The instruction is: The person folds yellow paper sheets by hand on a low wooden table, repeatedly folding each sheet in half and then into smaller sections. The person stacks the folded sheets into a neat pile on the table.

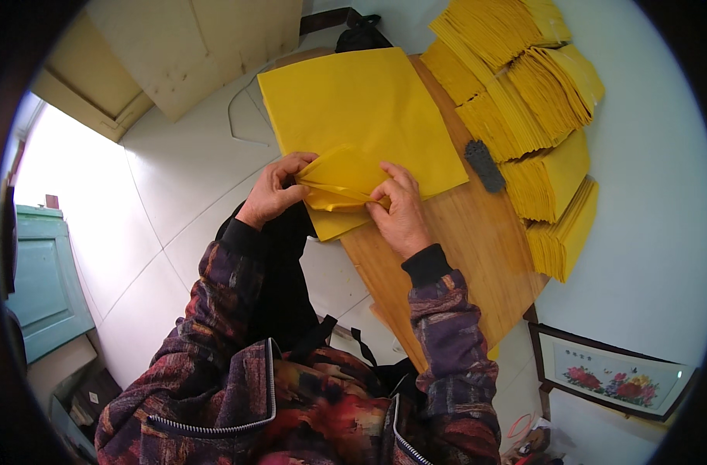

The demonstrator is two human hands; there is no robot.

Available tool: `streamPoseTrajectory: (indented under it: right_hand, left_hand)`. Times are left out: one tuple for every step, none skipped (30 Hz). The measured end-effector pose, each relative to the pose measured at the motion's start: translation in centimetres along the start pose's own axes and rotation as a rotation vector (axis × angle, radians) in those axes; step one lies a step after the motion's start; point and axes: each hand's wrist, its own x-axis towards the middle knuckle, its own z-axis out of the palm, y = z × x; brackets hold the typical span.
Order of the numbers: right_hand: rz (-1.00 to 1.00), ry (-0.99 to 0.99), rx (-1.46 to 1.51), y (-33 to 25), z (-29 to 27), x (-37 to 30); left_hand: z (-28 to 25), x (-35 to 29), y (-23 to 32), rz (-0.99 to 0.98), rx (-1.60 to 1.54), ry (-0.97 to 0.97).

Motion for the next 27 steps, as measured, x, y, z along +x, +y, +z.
streamPoseTrajectory:
  right_hand:
    - [0.005, -0.009, 0.014, 0.0, 0.0, 0.0]
    - [0.009, -0.014, 0.028, 0.0, 0.0, 0.0]
    - [0.012, -0.020, 0.041, 0.0, -0.1, -0.1]
    - [0.014, -0.029, 0.041, 0.1, -0.1, -0.1]
    - [0.015, -0.038, 0.039, 0.1, -0.2, -0.1]
    - [0.011, -0.043, 0.036, 0.1, -0.3, -0.1]
    - [0.014, -0.045, 0.045, 0.1, -0.4, -0.1]
    - [0.011, -0.044, 0.052, 0.2, -0.5, -0.1]
    - [0.008, -0.044, 0.060, 0.2, -0.5, -0.1]
    - [0.010, -0.043, 0.058, 0.1, -0.6, 0.0]
    - [0.013, -0.043, 0.056, 0.1, -0.5, 0.0]
    - [0.015, -0.042, 0.053, 0.1, -0.5, 0.0]
    - [0.018, -0.034, 0.064, 0.1, -0.4, 0.1]
    - [0.021, -0.026, 0.075, 0.0, -0.3, 0.1]
    - [0.029, -0.016, 0.087, 0.0, -0.2, 0.1]
    - [0.045, -0.008, 0.113, 0.0, -0.2, 0.1]
    - [0.066, 0.002, 0.139, 0.1, -0.1, 0.1]
    - [0.072, 0.013, 0.168, 0.1, -0.1, 0.2]
    - [0.075, 0.019, 0.162, 0.1, 0.0, 0.2]
    - [0.062, 0.026, 0.159, 0.2, 0.0, 0.3]
    - [0.055, 0.034, 0.155, 0.2, 0.1, 0.4]
    - [0.048, 0.043, 0.140, 0.1, 0.1, 0.5]
    - [0.047, 0.053, 0.125, 0.1, 0.2, 0.7]
    - [0.067, 0.071, 0.111, -0.1, 0.3, 0.7]
    - [0.069, 0.111, 0.137, -0.3, 0.4, 0.7]
    - [0.092, 0.160, 0.162, -0.5, 0.5, 0.6]
    - [0.118, 0.197, 0.181, -0.8, 0.5, 0.4]
  left_hand:
    - [0.0, 0.0, 0.1, -0.003, -0.008, -0.002]
    - [0.1, 0.1, 0.1, -0.001, -0.011, -0.003]
    - [0.1, 0.1, 0.2, -0.018, -0.019, 0.004]
    - [0.2, 0.1, 0.2, -0.029, -0.023, 0.012]
    - [0.2, 0.1, 0.2, -0.042, -0.025, 0.018]
    - [0.2, 0.1, 0.2, -0.054, -0.020, 0.019]
    - [0.2, 0.1, 0.2, -0.066, -0.013, 0.018]
    - [0.1, 0.1, 0.2, -0.075, -0.007, 0.018]
    - [0.1, 0.1, 0.2, -0.078, 0.002, 0.017]
    - [0.1, 0.2, 0.2, -0.079, 0.010, 0.017]
    - [0.0, 0.2, 0.2, -0.079, 0.018, 0.017]
    - [0.0, 0.2, 0.2, -0.074, 0.025, 0.020]
    - [0.1, 0.2, 0.2, -0.068, 0.033, 0.023]
    - [0.1, 0.2, 0.2, -0.063, 0.040, 0.026]
    - [0.1, 0.2, 0.2, -0.062, 0.029, 0.028]
    - [0.2, 0.2, 0.3, -0.062, 0.018, 0.028]
    - [0.2, 0.1, 0.3, -0.060, 0.009, 0.029]
    - [0.2, 0.1, 0.3, -0.067, 0.012, 0.029]
    - [0.1, 0.2, 0.2, -0.071, 0.018, 0.029]
    - [0.1, 0.2, 0.2, -0.067, 0.021, 0.027]
    - [0.1, 0.2, 0.1, -0.051, 0.037, 0.020]
    - [0.1, 0.2, 0.0, -0.026, 0.051, 0.012]
    - [0.0, 0.2, -0.2, 0.005, 0.061, 0.004]
    - [0.1, 0.2, -0.4, -0.013, 0.083, 0.022]
    - [0.1, 0.3, -0.6, -0.025, 0.101, 0.039]
    - [0.2, 0.3, -0.8, -0.046, 0.114, 0.054]
    - [0.3, 0.4, -1.1, -0.047, 0.132, 0.076]
